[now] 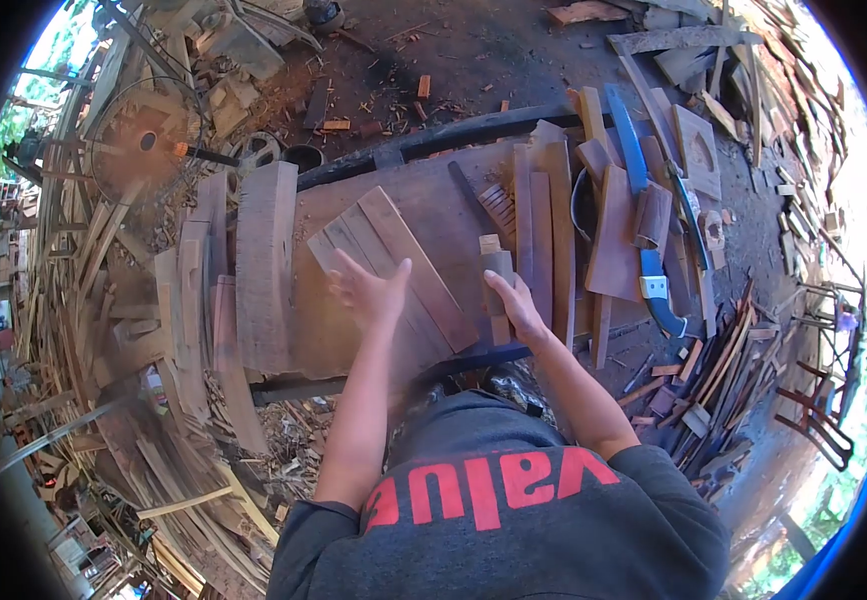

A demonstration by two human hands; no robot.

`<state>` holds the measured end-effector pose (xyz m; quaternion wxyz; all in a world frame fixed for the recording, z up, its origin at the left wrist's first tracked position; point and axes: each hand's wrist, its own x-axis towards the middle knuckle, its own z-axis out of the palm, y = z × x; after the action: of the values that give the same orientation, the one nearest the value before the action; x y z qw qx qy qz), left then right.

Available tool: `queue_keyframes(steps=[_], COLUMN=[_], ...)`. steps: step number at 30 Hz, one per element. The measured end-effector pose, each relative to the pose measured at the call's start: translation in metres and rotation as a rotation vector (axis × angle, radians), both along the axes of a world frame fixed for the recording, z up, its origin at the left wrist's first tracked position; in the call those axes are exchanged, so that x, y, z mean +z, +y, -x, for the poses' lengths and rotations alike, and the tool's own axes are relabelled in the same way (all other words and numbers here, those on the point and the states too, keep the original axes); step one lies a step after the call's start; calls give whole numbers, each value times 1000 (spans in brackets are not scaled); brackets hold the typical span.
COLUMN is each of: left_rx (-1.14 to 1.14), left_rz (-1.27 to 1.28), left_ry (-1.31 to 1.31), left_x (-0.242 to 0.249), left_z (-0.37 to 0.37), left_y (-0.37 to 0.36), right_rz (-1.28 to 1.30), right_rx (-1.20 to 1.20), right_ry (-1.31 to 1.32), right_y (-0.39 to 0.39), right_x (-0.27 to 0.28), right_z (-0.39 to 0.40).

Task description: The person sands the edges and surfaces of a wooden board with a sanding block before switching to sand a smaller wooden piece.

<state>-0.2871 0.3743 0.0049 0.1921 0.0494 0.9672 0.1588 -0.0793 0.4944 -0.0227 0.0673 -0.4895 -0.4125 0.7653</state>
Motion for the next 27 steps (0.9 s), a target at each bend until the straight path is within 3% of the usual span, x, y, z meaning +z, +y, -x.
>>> queue_keyframes(steps=[10, 13, 18, 27], left_rx=[-20, -248, -400, -311], left_rz=[112, 212, 159, 89], left_ry=[-6, 262, 451, 562], left_x=[0, -24, -42, -62], left_z=[0, -23, -19, 3], left_y=[-3, -14, -12, 1], right_rz=[-76, -217, -324, -890], right_rx=[48, 70, 163, 371], right_ry=[64, -12, -185, -256], right_y=[-21, -21, -14, -48], right_x=[5, 11, 29, 33], right_z=[-19, -16, -9, 50])
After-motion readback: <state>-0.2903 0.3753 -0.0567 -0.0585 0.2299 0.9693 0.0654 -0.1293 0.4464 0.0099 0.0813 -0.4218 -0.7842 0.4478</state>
